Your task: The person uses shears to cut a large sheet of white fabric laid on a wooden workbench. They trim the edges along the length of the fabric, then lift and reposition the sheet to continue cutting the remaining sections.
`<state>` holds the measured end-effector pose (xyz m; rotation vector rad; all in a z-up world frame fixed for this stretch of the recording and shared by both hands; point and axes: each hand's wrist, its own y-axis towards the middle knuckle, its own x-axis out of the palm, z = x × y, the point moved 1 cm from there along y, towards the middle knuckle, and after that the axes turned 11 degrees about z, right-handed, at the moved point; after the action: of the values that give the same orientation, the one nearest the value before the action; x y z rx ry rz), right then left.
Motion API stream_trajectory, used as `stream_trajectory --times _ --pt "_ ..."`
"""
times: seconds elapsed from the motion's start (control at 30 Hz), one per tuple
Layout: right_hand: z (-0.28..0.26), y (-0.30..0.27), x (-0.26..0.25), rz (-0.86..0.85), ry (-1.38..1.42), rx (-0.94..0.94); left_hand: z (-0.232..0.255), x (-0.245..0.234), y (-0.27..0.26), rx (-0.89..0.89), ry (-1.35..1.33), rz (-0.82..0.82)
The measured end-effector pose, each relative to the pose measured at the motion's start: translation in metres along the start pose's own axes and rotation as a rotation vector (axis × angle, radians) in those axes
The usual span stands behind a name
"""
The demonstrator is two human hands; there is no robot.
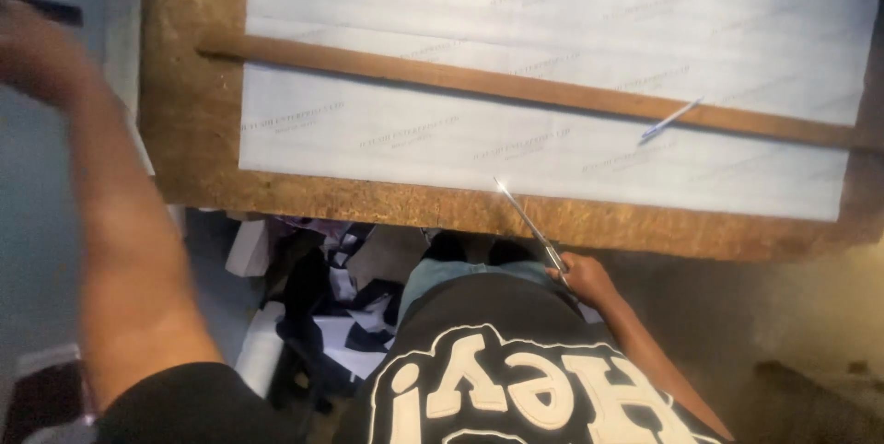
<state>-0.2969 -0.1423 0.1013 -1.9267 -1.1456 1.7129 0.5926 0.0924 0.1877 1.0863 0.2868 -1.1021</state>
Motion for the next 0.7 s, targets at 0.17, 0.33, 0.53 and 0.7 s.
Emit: stream_trajectory --times 0.17,0.33,0.53,0.7 --pt "0.006 -0.039 0.015 0.010 0.030 0.145 0.115 0.140 -0.246 0.404 -0.167 -0.478" --pt "0.022 -0.060 0.031 0.044 0.085 0.208 0.259 0.115 -0.409 0.785 -0.328 -1.064" --pt "0.050 -0.069 0.057 0.162 0.265 0.358 0.308 0.150 -0.482 1.060 -0.386 -0.998" --pt "0.053 -0.070 0.026 0.192 0.313 0.435 0.306 0.186 -0.479 1.166 -0.419 -0.886"
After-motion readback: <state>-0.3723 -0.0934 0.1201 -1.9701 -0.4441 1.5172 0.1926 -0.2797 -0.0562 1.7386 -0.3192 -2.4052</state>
